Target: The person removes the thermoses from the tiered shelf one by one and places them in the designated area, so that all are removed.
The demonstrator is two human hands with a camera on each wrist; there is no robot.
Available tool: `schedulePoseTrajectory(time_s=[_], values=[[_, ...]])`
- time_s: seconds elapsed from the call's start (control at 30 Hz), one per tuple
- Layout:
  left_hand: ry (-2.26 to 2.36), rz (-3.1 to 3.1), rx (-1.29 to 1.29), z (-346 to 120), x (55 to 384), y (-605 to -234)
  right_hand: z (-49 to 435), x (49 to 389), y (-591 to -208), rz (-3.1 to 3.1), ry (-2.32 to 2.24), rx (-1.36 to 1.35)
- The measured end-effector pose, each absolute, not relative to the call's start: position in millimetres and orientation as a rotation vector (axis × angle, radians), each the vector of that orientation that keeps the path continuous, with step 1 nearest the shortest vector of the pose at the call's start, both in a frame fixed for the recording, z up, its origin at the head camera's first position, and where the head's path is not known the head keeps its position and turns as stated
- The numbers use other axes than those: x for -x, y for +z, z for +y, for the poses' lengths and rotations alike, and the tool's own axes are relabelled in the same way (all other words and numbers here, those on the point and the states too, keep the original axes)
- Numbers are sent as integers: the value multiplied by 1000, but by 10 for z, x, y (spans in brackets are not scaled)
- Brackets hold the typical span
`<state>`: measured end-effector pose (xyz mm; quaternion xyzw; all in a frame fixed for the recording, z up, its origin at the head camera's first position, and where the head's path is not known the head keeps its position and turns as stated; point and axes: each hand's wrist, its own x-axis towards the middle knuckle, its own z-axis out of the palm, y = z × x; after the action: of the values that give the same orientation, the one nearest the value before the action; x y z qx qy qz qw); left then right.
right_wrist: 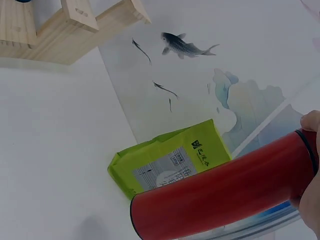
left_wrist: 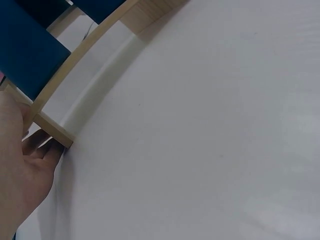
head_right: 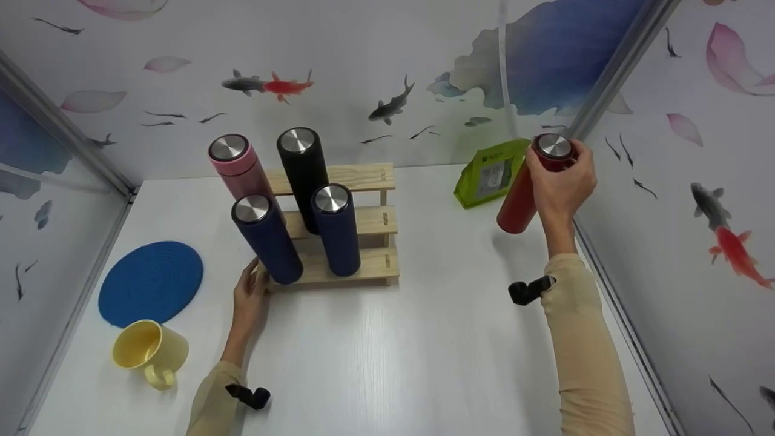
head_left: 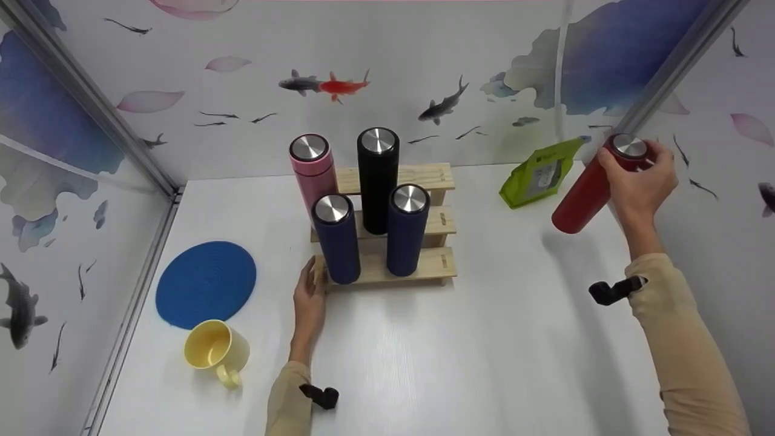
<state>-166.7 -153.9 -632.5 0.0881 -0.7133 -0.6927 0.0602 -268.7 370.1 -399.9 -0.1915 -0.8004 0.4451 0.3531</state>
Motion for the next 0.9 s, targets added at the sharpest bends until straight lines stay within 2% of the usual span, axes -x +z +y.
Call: schedulePoseTrajectory(time_s=[0.27,0.57,0.9], values=[[-2117,-2177,-315,-1547,1676,-6285,3802,2664,-4207,-2126,1209,536],[-2107,-2193,-272,-1516,1557,-5977,3879,2632,-4348,-2189,1265,645],[-2105,-2211,-272,-1522,1557,-5952,3955,2654,-4465,-2254,1234,736]])
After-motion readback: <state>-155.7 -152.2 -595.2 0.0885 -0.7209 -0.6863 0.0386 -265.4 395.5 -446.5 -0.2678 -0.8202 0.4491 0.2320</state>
